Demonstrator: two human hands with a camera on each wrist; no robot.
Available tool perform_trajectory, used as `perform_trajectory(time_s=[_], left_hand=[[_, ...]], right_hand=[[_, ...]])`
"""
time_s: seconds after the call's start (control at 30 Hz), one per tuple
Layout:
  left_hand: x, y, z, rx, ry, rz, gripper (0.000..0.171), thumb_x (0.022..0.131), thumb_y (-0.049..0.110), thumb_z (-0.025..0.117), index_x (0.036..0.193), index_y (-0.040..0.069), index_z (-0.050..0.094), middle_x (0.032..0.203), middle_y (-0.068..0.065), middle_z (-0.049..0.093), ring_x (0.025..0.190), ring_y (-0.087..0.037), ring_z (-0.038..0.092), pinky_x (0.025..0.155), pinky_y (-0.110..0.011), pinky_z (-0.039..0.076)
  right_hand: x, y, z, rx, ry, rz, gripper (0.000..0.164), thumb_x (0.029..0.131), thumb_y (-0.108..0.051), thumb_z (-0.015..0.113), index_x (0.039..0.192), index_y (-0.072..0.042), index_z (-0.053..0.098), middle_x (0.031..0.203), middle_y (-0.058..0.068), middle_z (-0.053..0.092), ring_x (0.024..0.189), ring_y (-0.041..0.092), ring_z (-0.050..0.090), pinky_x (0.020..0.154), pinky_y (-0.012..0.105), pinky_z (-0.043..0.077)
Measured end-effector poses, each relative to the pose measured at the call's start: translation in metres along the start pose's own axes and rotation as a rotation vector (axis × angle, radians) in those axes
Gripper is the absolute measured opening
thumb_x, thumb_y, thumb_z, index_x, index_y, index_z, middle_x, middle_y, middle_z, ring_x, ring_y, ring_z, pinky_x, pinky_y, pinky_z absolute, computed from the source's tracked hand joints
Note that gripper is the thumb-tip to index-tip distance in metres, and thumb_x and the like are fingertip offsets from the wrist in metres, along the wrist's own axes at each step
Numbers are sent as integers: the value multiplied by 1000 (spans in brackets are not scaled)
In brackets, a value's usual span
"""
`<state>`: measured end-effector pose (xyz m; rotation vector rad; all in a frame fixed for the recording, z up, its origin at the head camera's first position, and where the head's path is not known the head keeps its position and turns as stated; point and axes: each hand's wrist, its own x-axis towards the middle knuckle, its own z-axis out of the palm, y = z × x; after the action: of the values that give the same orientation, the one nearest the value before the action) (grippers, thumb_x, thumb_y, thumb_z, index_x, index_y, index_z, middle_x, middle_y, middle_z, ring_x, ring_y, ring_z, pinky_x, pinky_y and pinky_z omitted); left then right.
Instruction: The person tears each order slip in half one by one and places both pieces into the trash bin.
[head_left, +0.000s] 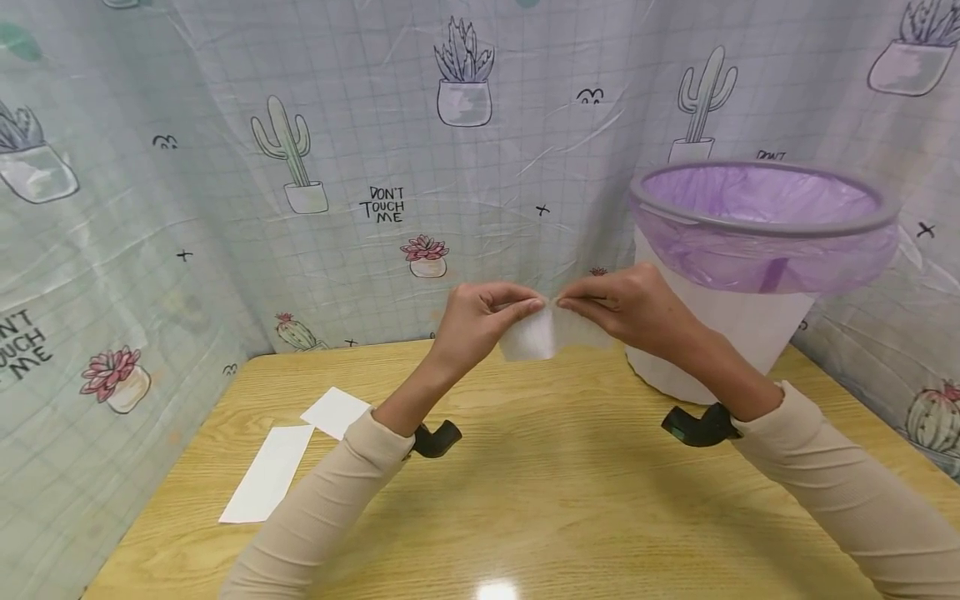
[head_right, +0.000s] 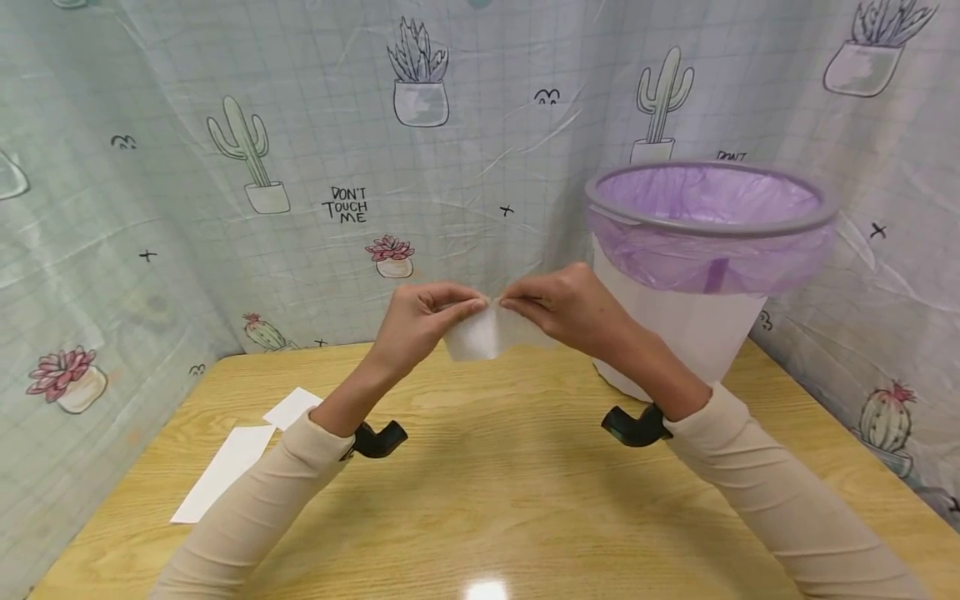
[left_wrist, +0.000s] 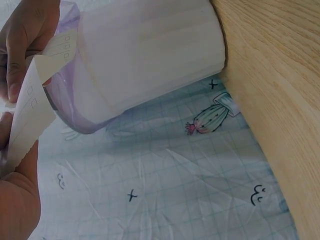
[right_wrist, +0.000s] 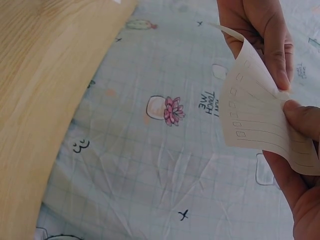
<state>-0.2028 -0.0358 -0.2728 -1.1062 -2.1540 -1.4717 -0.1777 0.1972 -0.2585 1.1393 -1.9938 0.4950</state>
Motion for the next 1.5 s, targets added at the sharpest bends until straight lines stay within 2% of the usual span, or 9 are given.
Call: perform_trajectory(time_s=[0.3,0.6,0.9,0.93,1.0,1.13,1.23,1.33,1.5], left_hand=[[2,0,0,-23,-12,-28,12,93,16,76,97,6,82,92,-5,78,75,-9,69,64,-28,57],[3,-5,7,-31,-47,-8,12,93,15,76,96,6,82,91,-5,78,74,-7,68,64,-27,57],[6,-2,7,-32,-15,-3,12,94,15,75,97,6,82,91,-4,78,72,-7,67,62,-26,54],[6,-2,8,-34,-14,1,12,94,15,75,97,6,82,90,-4,78,71,-6,67,62,-26,54],[7,-2,9,-38,-17,4,12,94,15,75,97,6,82,90,-5,78,71,-6,67,61,-26,54],[9,-3,9,-47,-18,15,12,94,15,75,98,5,82,91,-5,78,70,-7,67,61,-27,54],[10,-5,9,-63,-9,-6,12,93,14,76,98,4,81,92,-6,78,70,-8,67,59,-26,53],[10,-8,7,-74,16,-33,11,92,12,77,96,3,81,91,-7,78,68,-8,65,56,-25,52],[9,-13,4,-56,13,-15,10,91,11,77,95,3,81,92,-8,78,70,-8,66,58,-25,52]], right_hand=[[-2,2,0,17,23,-4,17,76,6,85,89,-4,80,80,2,77,58,4,64,53,18,48],[-11,4,0,21,24,13,21,73,9,85,88,-5,80,78,1,76,54,1,60,51,16,45],[-6,10,-3,18,32,3,19,74,7,85,89,-4,81,78,2,77,54,1,61,52,16,46],[-6,11,-3,23,33,5,17,76,6,85,89,-4,81,79,1,77,54,1,60,52,16,45],[-7,12,-4,37,41,10,4,85,-5,81,90,-4,81,79,1,76,54,0,58,52,15,44],[-8,12,-7,34,32,15,15,92,-18,74,92,-5,81,81,2,77,53,1,57,52,16,42],[-11,14,-14,-9,48,32,8,84,-5,82,92,-4,81,83,5,78,57,6,65,53,15,43],[-18,17,-21,-43,66,54,21,74,6,85,91,-6,82,82,3,78,56,3,62,51,15,40],[-28,21,-29,-63,55,70,21,75,6,85,90,-7,81,76,-1,76,53,-4,47,50,15,35]])
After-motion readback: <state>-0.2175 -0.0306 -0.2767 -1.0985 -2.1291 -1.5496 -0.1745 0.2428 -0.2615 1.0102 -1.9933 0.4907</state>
